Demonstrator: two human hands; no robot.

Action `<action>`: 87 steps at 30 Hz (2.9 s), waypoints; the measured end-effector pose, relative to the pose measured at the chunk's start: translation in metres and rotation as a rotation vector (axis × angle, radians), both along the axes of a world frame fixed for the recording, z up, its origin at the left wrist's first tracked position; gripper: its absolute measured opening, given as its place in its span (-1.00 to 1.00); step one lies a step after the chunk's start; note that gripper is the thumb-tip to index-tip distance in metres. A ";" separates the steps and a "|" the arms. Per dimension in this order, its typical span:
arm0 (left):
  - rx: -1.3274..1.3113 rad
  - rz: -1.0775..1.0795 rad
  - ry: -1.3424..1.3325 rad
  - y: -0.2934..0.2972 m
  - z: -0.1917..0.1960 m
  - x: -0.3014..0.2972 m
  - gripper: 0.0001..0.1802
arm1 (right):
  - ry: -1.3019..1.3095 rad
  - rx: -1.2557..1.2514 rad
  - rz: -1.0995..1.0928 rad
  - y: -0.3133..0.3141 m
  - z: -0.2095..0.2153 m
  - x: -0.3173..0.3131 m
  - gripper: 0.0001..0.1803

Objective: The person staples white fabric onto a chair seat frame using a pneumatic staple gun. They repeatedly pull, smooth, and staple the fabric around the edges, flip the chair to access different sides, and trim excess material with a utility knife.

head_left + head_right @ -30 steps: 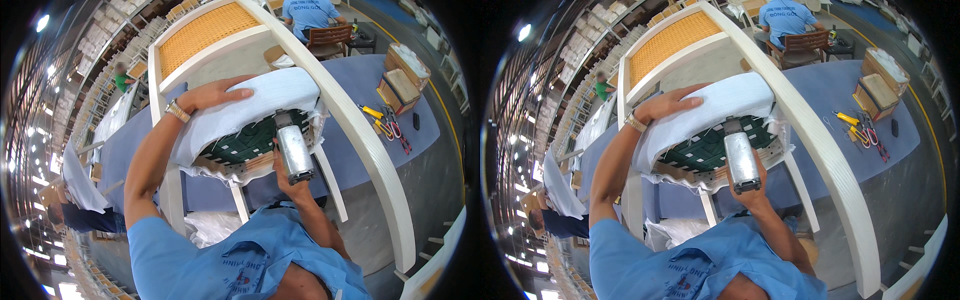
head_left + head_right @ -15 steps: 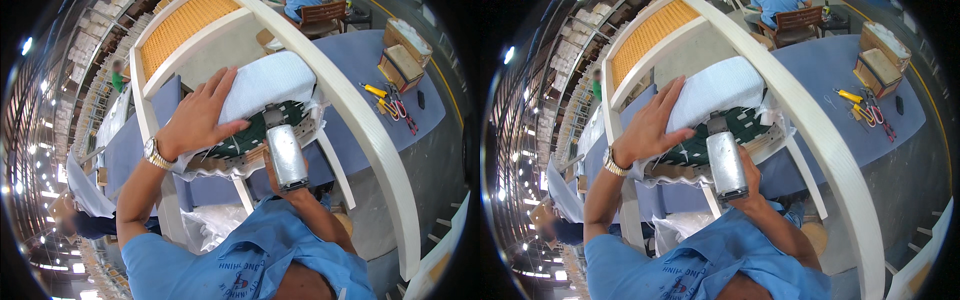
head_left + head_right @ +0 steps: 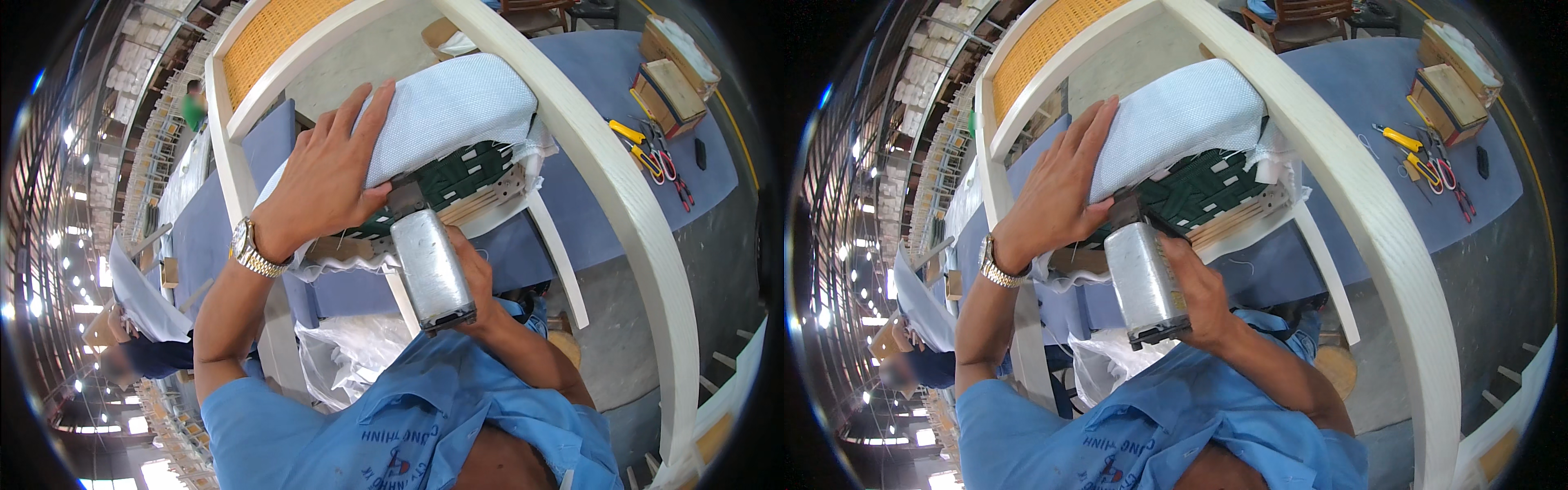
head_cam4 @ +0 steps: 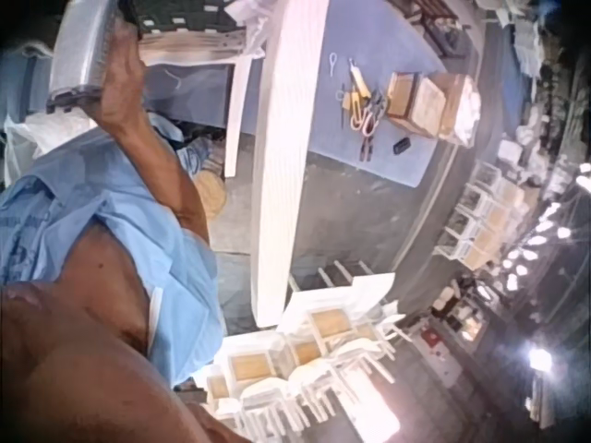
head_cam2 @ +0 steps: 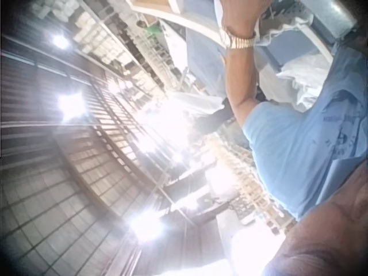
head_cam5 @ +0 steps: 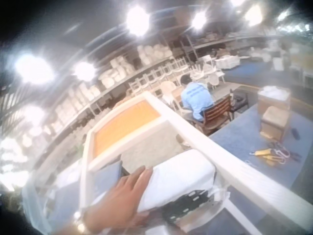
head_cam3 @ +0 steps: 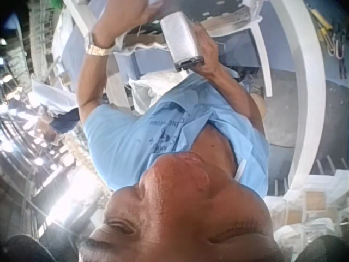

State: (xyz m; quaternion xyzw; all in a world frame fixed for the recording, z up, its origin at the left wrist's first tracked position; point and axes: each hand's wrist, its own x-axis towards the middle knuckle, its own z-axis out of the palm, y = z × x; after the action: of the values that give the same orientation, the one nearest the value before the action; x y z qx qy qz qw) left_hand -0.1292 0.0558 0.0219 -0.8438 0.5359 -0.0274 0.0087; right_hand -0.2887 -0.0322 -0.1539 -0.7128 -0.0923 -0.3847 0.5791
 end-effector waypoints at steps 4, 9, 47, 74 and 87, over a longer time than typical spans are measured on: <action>0.008 0.009 0.007 -0.001 0.001 -0.001 0.26 | 0.020 0.030 0.008 0.000 0.008 0.000 -0.03; 0.020 -0.041 -0.051 0.001 -0.001 0.004 0.28 | 0.160 0.076 0.051 0.000 0.011 -0.005 -0.02; 0.098 -0.051 -0.107 -0.022 0.021 -0.021 0.08 | 0.526 0.084 0.097 -0.138 -0.176 -0.177 -0.45; -0.209 0.276 -0.019 0.015 0.002 -0.008 0.17 | 0.829 -0.834 -0.152 -0.428 0.094 -0.028 -0.43; -0.148 0.340 -0.037 0.005 0.015 -0.009 0.04 | 0.655 -0.828 0.575 -0.170 0.300 0.179 -0.26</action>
State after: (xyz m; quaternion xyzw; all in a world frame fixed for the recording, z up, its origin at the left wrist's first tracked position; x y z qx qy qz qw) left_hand -0.1377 0.0604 0.0368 -0.9199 0.3818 -0.0804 -0.0391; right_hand -0.1095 -0.2022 0.1466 -0.9070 -0.2406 0.0950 0.3324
